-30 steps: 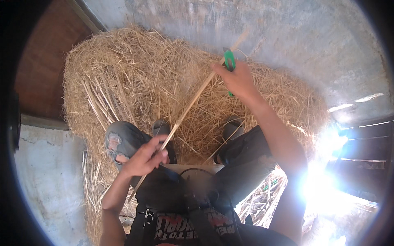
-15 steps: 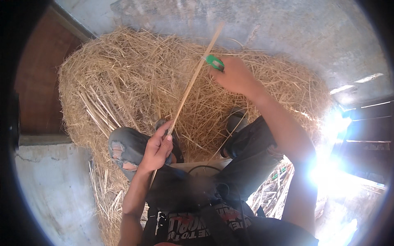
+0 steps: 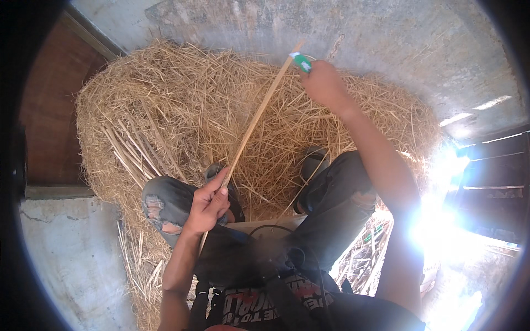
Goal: The person uses a utility knife to shave and smooth thin bamboo sticks while sitting near a pile of straw.
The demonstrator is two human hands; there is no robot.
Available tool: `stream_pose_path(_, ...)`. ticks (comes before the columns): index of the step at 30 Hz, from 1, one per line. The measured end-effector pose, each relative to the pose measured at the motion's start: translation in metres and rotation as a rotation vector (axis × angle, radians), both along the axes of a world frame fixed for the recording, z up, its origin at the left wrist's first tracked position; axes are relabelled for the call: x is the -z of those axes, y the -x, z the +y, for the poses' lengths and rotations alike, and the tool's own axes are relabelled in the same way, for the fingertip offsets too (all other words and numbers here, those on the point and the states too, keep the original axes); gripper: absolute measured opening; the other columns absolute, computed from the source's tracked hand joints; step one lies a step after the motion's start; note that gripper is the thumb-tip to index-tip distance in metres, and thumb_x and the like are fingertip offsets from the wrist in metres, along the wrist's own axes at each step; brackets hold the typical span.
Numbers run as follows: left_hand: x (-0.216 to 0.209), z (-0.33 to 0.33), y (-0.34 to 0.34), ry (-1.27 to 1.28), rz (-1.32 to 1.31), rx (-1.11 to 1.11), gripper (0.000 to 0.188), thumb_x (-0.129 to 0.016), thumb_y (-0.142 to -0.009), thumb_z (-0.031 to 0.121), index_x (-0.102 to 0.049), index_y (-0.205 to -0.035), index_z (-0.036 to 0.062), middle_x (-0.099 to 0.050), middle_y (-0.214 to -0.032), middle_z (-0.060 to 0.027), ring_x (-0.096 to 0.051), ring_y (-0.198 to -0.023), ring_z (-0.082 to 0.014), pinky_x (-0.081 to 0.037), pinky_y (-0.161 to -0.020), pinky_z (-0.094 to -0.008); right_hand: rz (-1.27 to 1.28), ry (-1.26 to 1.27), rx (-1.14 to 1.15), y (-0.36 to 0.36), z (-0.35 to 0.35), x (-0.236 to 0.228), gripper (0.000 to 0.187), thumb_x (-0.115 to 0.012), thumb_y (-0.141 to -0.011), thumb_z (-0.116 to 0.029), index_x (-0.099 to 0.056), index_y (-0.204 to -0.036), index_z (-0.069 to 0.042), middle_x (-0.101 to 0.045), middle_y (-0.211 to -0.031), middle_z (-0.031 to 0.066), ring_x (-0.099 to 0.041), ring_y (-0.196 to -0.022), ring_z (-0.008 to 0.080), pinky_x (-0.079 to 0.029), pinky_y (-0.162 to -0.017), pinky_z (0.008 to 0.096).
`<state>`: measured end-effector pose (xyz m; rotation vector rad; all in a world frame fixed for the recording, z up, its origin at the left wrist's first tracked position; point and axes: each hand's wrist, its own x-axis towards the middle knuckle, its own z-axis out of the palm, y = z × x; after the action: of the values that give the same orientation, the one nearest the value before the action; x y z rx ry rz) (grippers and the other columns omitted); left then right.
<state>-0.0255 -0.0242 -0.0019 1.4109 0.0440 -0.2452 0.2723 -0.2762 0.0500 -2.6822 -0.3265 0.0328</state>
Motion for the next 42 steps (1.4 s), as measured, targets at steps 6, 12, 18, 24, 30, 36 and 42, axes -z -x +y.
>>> stream_pose_path(6, 0.000, 0.002, -0.007, 0.072, 0.021, -0.051, 0.051, -0.047, -0.110, 0.018, -0.034, -0.158, 0.0046, -0.032, -0.061, 0.0050, -0.026, -0.049, -0.0053, -0.027, -0.046, -0.0234, 0.081, -0.016, -0.228, 0.030, 0.024, 0.007, 0.032, -0.063, -0.094, -0.025, -0.066, -0.085, 0.005, -0.065, -0.072, 0.0235, -0.067, -0.069, 0.0417, -0.053, -0.068, 0.0511)
stream_pose_path(12, 0.000, 0.003, -0.015, 0.148, 0.023, -0.126, 0.053, -0.048, -0.109, 0.019, -0.033, -0.158, 0.0056, -0.029, -0.063, 0.0048, -0.022, -0.050, -0.0062, -0.025, -0.045, -0.0237, 0.118, 0.011, -0.397, 0.084, 0.059, 0.005, 0.026, -0.065, -0.090, -0.021, -0.067, -0.084, 0.005, -0.066, -0.076, 0.0248, -0.067, -0.072, 0.0430, -0.054, -0.067, 0.0517)
stream_pose_path(18, 0.002, 0.005, -0.009, 0.149, 0.017, -0.117, 0.053, -0.048, -0.110, 0.020, -0.033, -0.158, 0.0057, -0.028, -0.063, 0.0049, -0.022, -0.050, -0.0063, -0.025, -0.045, -0.0236, 0.195, -0.008, -0.385, 0.084, 0.059, -0.004, 0.025, -0.065, -0.091, -0.020, -0.067, -0.087, 0.005, -0.067, -0.078, 0.0252, -0.068, -0.074, 0.0421, -0.053, -0.069, 0.0513)
stream_pose_path(24, 0.002, 0.004, -0.011, 0.132, -0.007, -0.081, 0.053, -0.047, -0.110, 0.020, -0.032, -0.158, 0.0048, -0.030, -0.062, 0.0052, -0.025, -0.049, -0.0052, -0.026, -0.046, -0.0232, 0.179, -0.017, -0.264, 0.057, 0.051, -0.016, 0.023, -0.064, -0.092, -0.018, -0.068, -0.091, 0.004, -0.067, -0.077, 0.0253, -0.068, -0.074, 0.0417, -0.053, -0.070, 0.0518)
stream_pose_path(30, -0.003, 0.007, -0.014, 0.144, -0.018, -0.099, 0.052, -0.045, -0.111, 0.017, -0.031, -0.158, 0.0031, -0.034, -0.061, 0.0058, -0.029, -0.048, -0.0033, -0.027, -0.046, -0.0225, 0.119, -0.031, -0.482, 0.101, 0.062, 0.006, 0.025, -0.064, -0.092, -0.019, -0.068, -0.085, 0.005, -0.065, -0.073, 0.0254, -0.067, -0.069, 0.0427, -0.053, -0.066, 0.0524)
stream_pose_path(36, 0.002, 0.007, -0.013, 0.151, -0.031, -0.087, 0.052, -0.044, -0.111, 0.018, -0.030, -0.159, 0.0040, -0.035, -0.062, 0.0054, -0.030, -0.048, -0.0039, -0.028, -0.046, -0.0225, 0.156, -0.116, -0.321, 0.080, 0.060, 0.000, 0.030, -0.065, -0.091, -0.022, -0.066, -0.079, 0.006, -0.063, -0.068, 0.0263, -0.066, -0.068, 0.0452, -0.053, -0.065, 0.0525)
stream_pose_path(42, 0.001, 0.010, -0.010, 0.195, -0.034, -0.100, 0.053, -0.047, -0.110, 0.019, -0.032, -0.159, 0.0063, -0.031, -0.062, 0.0042, -0.025, -0.050, -0.0067, -0.026, -0.045, -0.0237, 0.162, -0.078, -0.524, 0.105, 0.068, 0.005, 0.032, -0.066, -0.091, -0.023, -0.066, -0.080, 0.006, -0.064, -0.072, 0.0259, -0.067, -0.070, 0.0439, -0.053, -0.067, 0.0517)
